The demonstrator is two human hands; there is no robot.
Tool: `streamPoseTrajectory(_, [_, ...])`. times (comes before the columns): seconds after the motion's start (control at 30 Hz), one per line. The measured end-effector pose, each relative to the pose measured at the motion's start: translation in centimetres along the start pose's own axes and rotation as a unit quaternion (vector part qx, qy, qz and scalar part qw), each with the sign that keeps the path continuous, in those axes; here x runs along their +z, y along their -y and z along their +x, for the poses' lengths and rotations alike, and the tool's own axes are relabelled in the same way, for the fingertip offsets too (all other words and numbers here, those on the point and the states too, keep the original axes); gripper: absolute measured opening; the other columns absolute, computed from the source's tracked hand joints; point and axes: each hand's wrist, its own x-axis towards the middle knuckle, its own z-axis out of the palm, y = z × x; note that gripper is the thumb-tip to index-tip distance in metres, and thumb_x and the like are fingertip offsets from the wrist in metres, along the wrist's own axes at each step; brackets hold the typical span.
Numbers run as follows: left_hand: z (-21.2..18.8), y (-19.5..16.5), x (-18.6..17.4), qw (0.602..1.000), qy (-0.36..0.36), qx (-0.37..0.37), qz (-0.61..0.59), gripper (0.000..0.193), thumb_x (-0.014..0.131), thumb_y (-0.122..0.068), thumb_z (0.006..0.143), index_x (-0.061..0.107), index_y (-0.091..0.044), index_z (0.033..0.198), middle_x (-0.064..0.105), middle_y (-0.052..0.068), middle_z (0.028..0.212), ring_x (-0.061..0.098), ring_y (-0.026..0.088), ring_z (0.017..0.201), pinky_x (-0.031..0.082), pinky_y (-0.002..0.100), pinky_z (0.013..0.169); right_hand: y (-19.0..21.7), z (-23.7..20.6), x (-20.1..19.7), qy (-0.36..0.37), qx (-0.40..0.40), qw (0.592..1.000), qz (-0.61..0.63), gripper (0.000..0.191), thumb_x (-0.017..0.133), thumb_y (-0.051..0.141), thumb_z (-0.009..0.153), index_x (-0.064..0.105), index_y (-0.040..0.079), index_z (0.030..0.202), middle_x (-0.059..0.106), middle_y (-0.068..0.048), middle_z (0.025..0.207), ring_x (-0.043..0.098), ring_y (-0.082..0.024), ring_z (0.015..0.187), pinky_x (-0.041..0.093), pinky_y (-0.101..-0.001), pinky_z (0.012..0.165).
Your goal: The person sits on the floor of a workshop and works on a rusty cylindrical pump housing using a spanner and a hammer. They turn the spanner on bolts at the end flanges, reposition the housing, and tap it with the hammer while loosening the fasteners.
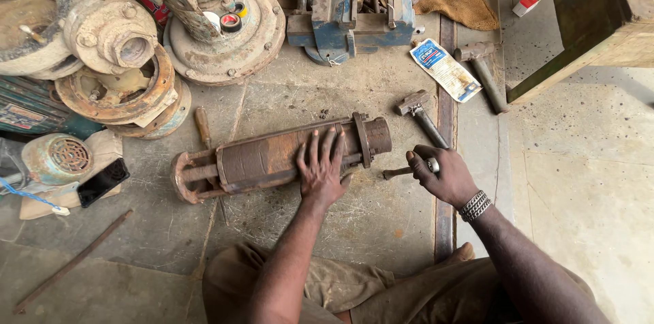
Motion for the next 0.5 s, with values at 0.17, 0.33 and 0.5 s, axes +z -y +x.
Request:
streamPoseTrajectory(0.17, [-4.0, -1.7, 1.1, 1.000, -0.024, 0.005, 0.002, 0.123, 0.072, -0.072, 0.076, 0.001, -0.019, 0.161, -0.005, 0.013, 0.169, 0.002, 0.044, 0.154, 0.005, 0.069, 0.117, 0.2, 0.4, -0.5, 0.077, 0.050, 0.995, 0.044, 0.068, 0.050, 0.060, 0.093, 0.074, 0.001, 0.115, 0.081, -0.014, 0.075, 0.079, -0.019, 0.063, 0.065, -0.0350, 0.067])
streamPoseTrajectory(0.33, [-2.4, 0.5, -1.5, 0.996, 0.019, -0.015, -0.091, 0.136, 0.078, -0.078, 0.065, 0.006, -0.029, 0.169, 0.014, 0.013, 0.171, 0.018, 0.035, 0.155, 0.016, 0.069, 0.124, -0.7, 0.0, 0.4, 0.097, -0.029, 0.995, -0.015, 0.052, 0.057, 0.054, 0.094, 0.077, 0.008, 0.109, 0.081, -0.008, 0.079, 0.079, -0.017, 0.064, 0.063, -0.0333, 0.068])
streamPoseTrajectory(0.5, [3.1, 3.7, -4.9, 0.997, 0.033, -0.043, -0.054, 0.163, 0.098, -0.076, 0.031, 0.006, -0.030, 0.159, 0.024, 0.020, 0.161, 0.025, 0.041, 0.147, 0.009, 0.072, 0.117, -1.9, 0.2, 1.8, 0.132, -0.071, 0.986, -0.069, 0.035, 0.054, 0.040, 0.101, 0.078, 0.014, 0.102, 0.076, -0.005, 0.068, 0.072, -0.016, 0.054, 0.059, -0.0340, 0.051])
